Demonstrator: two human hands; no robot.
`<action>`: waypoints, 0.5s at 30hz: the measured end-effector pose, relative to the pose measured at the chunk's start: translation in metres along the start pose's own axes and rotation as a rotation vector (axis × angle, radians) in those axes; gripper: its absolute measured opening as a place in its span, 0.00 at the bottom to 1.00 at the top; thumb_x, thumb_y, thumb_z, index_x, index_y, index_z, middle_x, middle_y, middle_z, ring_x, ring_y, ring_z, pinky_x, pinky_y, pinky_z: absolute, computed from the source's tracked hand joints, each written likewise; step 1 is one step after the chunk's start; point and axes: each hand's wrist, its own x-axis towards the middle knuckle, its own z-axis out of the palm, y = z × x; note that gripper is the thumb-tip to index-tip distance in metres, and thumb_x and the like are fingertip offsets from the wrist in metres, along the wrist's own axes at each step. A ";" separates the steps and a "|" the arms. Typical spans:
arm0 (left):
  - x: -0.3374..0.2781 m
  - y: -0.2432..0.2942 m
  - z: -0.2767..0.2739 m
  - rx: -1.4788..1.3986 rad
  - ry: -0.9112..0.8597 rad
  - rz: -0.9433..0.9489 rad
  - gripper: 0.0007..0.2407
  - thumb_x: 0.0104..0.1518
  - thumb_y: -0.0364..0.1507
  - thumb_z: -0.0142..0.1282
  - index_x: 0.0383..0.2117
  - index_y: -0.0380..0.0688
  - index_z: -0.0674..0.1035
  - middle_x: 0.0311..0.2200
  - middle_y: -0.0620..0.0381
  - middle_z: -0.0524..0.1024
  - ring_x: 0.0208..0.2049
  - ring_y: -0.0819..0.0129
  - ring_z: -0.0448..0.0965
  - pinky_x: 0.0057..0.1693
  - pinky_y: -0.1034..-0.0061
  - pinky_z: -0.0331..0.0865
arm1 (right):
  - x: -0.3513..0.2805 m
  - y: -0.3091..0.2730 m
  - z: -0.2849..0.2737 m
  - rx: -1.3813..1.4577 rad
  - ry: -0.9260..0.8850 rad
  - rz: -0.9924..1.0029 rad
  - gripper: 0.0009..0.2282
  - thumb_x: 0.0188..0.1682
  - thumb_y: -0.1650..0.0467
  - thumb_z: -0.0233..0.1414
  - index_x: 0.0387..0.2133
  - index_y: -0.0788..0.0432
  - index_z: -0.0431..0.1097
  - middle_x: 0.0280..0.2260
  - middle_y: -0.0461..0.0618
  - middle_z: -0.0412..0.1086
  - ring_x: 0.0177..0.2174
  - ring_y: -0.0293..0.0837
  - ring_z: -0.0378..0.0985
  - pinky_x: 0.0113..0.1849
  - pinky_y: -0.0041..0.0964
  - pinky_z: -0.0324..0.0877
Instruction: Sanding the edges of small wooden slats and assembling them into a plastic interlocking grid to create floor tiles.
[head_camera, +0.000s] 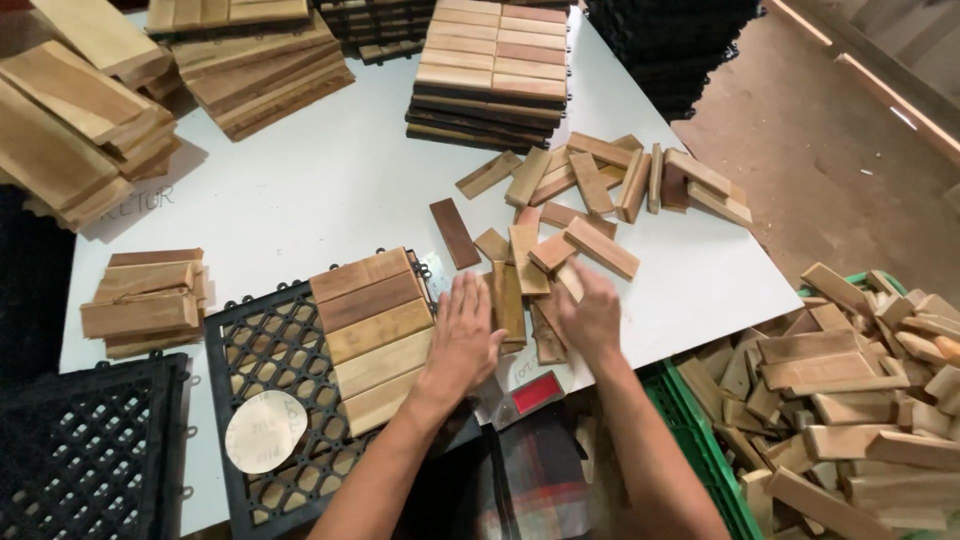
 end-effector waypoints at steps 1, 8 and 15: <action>0.018 0.008 0.007 -0.003 -0.001 0.016 0.34 0.57 0.44 0.54 0.66 0.31 0.61 0.68 0.32 0.54 0.70 0.38 0.52 0.69 0.44 0.51 | 0.015 0.035 0.006 -0.008 0.010 0.009 0.21 0.43 0.71 0.62 0.53 0.58 0.75 0.41 0.60 0.78 0.42 0.60 0.81 0.44 0.52 0.75; 0.090 0.032 0.060 -0.162 -0.148 0.004 0.40 0.53 0.42 0.62 0.69 0.35 0.55 0.71 0.35 0.49 0.69 0.40 0.55 0.68 0.48 0.60 | 0.058 0.133 0.018 -0.339 -0.374 0.238 0.30 0.45 0.68 0.62 0.64 0.52 0.64 0.62 0.64 0.62 0.62 0.69 0.60 0.60 0.60 0.58; 0.105 0.028 0.079 -0.249 -0.085 -0.030 0.44 0.42 0.39 0.72 0.64 0.31 0.59 0.63 0.36 0.62 0.63 0.45 0.66 0.61 0.58 0.72 | 0.057 0.149 0.017 -0.285 -0.306 0.141 0.17 0.53 0.68 0.55 0.57 0.53 0.72 0.45 0.62 0.73 0.45 0.63 0.81 0.43 0.53 0.79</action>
